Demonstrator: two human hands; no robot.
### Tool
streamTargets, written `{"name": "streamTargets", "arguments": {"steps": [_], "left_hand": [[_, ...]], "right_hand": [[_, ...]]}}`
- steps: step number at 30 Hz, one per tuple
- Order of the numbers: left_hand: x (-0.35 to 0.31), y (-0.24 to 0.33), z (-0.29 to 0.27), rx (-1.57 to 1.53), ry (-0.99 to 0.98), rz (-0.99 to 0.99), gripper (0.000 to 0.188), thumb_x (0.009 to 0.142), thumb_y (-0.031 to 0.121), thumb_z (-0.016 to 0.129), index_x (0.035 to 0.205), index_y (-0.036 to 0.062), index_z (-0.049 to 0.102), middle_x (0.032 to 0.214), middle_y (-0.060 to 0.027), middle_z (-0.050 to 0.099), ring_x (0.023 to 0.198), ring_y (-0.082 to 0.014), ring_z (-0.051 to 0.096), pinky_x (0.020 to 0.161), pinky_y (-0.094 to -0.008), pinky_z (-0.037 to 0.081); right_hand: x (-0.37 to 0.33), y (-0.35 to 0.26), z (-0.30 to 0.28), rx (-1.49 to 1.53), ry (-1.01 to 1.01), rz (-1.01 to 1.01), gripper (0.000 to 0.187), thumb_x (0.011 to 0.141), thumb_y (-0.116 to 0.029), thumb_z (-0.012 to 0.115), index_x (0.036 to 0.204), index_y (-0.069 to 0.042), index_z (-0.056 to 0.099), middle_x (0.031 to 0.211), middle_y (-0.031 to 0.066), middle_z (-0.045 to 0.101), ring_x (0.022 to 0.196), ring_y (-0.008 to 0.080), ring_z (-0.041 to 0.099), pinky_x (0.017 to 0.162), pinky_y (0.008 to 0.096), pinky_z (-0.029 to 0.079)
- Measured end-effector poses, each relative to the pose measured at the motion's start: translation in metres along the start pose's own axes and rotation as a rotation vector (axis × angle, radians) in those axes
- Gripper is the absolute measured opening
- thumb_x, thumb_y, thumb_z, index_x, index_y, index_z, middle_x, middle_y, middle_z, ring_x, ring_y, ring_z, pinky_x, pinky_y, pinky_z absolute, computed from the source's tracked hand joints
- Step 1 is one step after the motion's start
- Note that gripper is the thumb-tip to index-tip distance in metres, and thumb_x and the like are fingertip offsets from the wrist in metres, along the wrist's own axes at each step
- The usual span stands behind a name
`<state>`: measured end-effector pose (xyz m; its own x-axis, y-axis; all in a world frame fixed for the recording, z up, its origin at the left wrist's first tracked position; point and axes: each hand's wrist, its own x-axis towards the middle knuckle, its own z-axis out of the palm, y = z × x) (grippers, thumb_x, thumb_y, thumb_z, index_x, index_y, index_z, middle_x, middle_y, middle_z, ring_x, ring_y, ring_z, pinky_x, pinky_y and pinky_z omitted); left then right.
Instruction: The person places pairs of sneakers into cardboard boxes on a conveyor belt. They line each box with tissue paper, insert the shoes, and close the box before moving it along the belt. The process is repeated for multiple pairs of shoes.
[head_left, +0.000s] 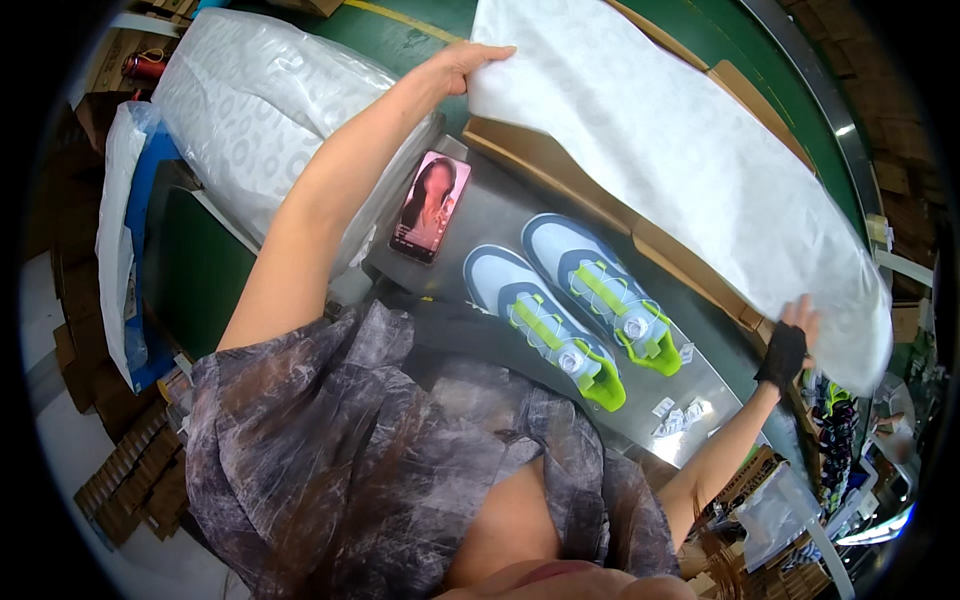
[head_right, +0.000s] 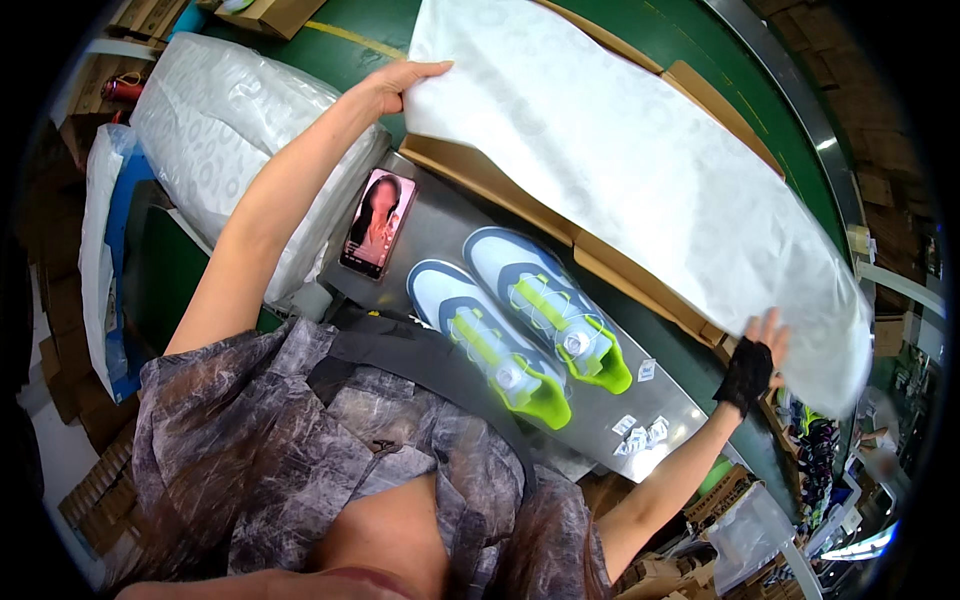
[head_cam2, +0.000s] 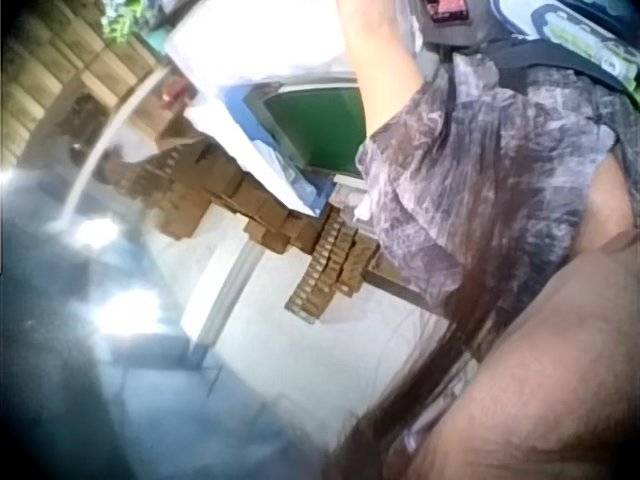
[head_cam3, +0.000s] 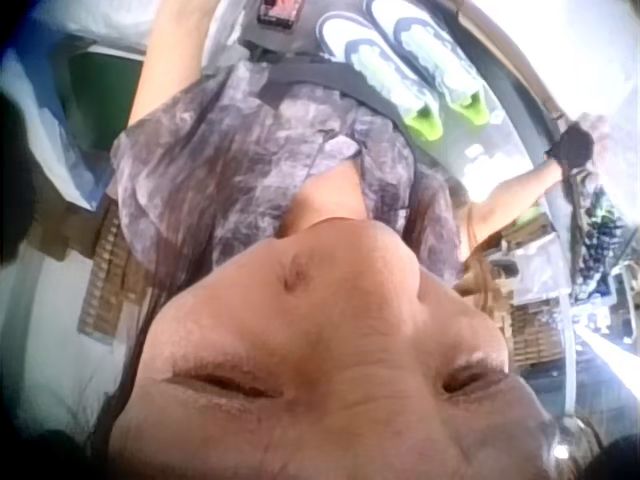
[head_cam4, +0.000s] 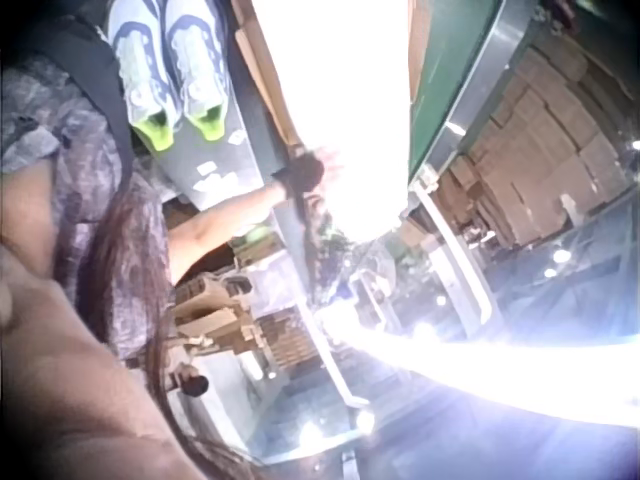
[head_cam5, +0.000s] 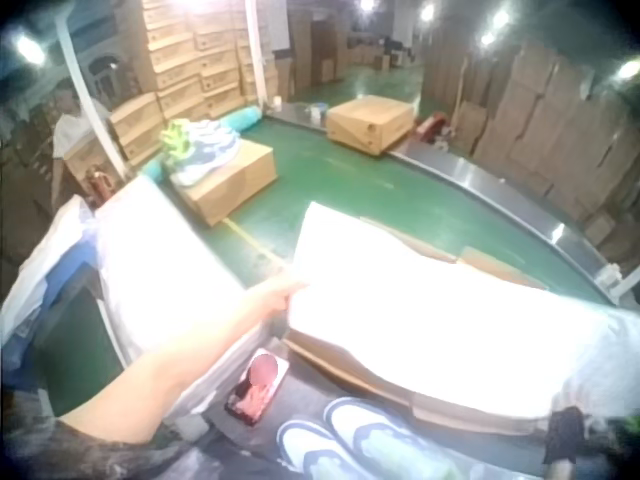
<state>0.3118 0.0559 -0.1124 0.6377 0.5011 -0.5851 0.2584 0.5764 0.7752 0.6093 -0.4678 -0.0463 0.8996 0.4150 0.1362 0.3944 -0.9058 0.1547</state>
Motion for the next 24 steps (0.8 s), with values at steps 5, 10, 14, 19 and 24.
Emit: {"name": "streamTargets", "arguments": {"steps": [5, 10, 14, 19, 24], "left_hand": [[-0.013, 0.0, -0.02, -0.013, -0.037, 0.08, 0.041, 0.077, 0.019, 0.065, 0.108, -0.0032, 0.052, 0.105, -0.0138, 0.058, 0.091, -0.0213, 0.059, 0.081, -0.0336, 0.049], [-0.019, -0.01, -0.014, 0.023, 0.05, 0.131, 0.042, 0.078, 0.02, 0.064, 0.11, -0.0046, 0.05, 0.104, -0.0145, 0.058, 0.091, -0.0218, 0.059, 0.081, -0.0342, 0.049], [-0.022, -0.029, 0.01, -0.012, -0.019, 0.122, 0.044, 0.079, 0.021, 0.064, 0.111, -0.0051, 0.049, 0.105, -0.0147, 0.058, 0.091, -0.0219, 0.059, 0.081, -0.0341, 0.048], [-0.017, -0.048, 0.029, 0.084, 0.083, 0.205, 0.041, 0.079, 0.021, 0.061, 0.108, -0.0071, 0.051, 0.095, -0.0147, 0.06, 0.082, -0.0218, 0.06, 0.07, -0.033, 0.05], [-0.033, -0.03, 0.002, 0.338, 0.21, 0.471, 0.045, 0.076, 0.03, 0.061, 0.102, -0.0068, 0.055, 0.085, -0.013, 0.062, 0.075, -0.0181, 0.059, 0.063, -0.0303, 0.048]], "right_hand": [[-0.042, -0.033, -0.005, 0.117, 0.032, -0.07, 0.04, 0.081, -0.028, 0.054, 0.115, -0.008, 0.049, 0.124, 0.0158, 0.042, 0.107, 0.0319, 0.045, 0.089, 0.05, 0.032], [-0.175, -0.096, -0.039, 0.415, -0.427, -0.923, 0.021, 0.069, -0.02, 0.062, 0.086, -0.009, 0.059, 0.08, 0.009, 0.058, 0.08, 0.0278, 0.055, 0.072, 0.0357, 0.045], [-0.245, -0.142, -0.022, 0.269, -0.124, -1.027, 0.026, 0.069, -0.023, 0.06, 0.088, -0.006, 0.058, 0.072, 0.0083, 0.058, 0.081, 0.0223, 0.056, 0.084, 0.0529, 0.035], [-0.185, -0.18, -0.114, 0.375, -0.494, -0.972, 0.033, 0.067, -0.024, 0.064, 0.095, -0.006, 0.058, 0.079, 0.0071, 0.061, 0.081, 0.0232, 0.057, 0.089, 0.044, 0.032], [-0.105, -0.198, -0.129, 1.149, -0.489, -0.446, 0.029, 0.072, -0.022, 0.066, 0.093, -0.003, 0.06, 0.084, 0.0109, 0.063, 0.08, 0.0229, 0.06, 0.07, 0.0327, 0.047]]}}
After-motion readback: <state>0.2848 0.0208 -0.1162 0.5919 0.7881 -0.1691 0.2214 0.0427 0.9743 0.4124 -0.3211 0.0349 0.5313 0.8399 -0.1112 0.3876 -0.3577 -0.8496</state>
